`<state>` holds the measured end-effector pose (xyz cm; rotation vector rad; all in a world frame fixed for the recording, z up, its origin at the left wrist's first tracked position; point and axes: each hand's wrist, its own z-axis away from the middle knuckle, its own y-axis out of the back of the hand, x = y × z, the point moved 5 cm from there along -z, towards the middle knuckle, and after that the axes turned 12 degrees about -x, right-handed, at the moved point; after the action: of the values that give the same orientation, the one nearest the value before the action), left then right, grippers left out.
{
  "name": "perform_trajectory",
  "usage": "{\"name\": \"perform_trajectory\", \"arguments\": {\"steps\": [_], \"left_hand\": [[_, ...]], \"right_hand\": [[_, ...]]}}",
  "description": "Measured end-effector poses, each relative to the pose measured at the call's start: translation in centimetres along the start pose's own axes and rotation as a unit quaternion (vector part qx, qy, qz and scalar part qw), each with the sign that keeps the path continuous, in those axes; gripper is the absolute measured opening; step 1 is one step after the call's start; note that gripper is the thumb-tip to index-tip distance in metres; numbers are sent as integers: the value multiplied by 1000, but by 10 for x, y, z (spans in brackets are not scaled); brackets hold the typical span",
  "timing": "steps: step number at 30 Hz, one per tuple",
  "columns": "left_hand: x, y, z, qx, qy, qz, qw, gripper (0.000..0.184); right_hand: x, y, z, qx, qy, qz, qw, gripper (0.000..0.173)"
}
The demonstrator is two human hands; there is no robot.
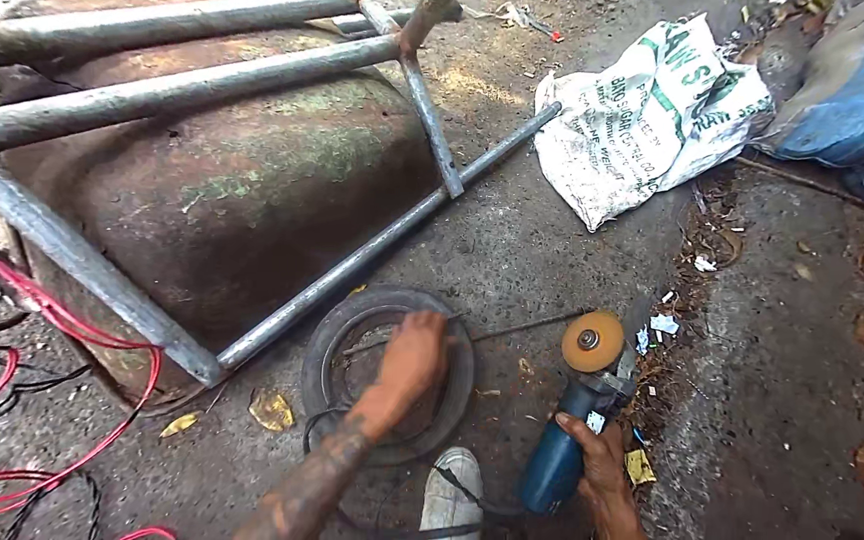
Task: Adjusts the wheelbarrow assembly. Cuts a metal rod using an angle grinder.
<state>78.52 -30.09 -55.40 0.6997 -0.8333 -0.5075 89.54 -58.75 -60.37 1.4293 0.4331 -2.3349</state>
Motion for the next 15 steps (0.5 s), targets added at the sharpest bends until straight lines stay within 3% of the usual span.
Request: {"name": "perform_trajectory", "arguments": {"steps": [2, 4, 10, 15], "left_hand": [[-43, 3, -14, -31, 66, -70, 995, 44], [-61, -2, -22, -84, 77, -131, 985, 42], [-70, -4, -20, -108, -38, -74, 991, 28], [-76, 1, -22, -123, -38, -68, 989, 41]], "right_hand": [[2, 5, -3, -20, -13, 21, 1000, 88], [4, 5, -5, -38, -33, 44, 998, 89], [8, -8, -10, -99, -69, 127, 984, 86], [11, -17, -16, -141, -77, 180, 971, 86]]}}
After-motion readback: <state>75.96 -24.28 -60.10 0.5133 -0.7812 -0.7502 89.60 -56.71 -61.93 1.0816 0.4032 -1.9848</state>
